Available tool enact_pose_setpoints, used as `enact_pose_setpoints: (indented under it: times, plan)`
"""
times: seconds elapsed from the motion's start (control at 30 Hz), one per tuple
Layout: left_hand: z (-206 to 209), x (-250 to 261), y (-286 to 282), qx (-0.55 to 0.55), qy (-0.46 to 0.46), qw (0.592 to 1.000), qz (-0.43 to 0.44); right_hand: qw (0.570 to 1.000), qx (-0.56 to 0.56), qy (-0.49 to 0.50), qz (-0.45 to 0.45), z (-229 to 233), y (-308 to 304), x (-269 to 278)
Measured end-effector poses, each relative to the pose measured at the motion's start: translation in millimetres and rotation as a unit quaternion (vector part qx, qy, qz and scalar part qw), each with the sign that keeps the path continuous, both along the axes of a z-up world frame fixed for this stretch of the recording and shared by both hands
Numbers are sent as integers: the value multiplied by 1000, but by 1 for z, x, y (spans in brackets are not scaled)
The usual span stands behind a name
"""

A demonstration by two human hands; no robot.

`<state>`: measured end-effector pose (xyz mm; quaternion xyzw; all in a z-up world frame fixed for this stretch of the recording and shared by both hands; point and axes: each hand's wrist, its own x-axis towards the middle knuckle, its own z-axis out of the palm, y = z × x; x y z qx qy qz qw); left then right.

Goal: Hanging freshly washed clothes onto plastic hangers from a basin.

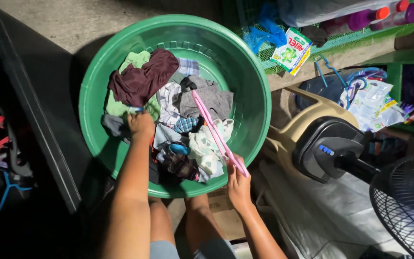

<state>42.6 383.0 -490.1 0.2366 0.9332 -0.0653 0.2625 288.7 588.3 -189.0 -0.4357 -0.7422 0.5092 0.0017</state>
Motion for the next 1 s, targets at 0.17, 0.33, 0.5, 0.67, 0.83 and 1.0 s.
enact_pose_setpoints:
  times: [0.17,0.33,0.5,0.67,0.83,1.0]
  plan:
    - [133,1,-8,236,-125,925,271,994,-62,51,-68,-29,-3,31]
    - [284,-9,-36,465,-212,792,335,984,-102,100,-107,31,-1,-5]
    - [450,-25,-14,463,-128,867,129,969,-139,141,-150,91,-14,-46]
    - [541,-25,4,543,-138,828,-16,961,-185,135,-158,165,-16,-75]
    - [648,-31,15,482,-113,832,-250,977,0,211,-39,229,17,-95]
    - [719,-35,13,510,-201,733,-403,973,-148,176,22,288,26,-123]
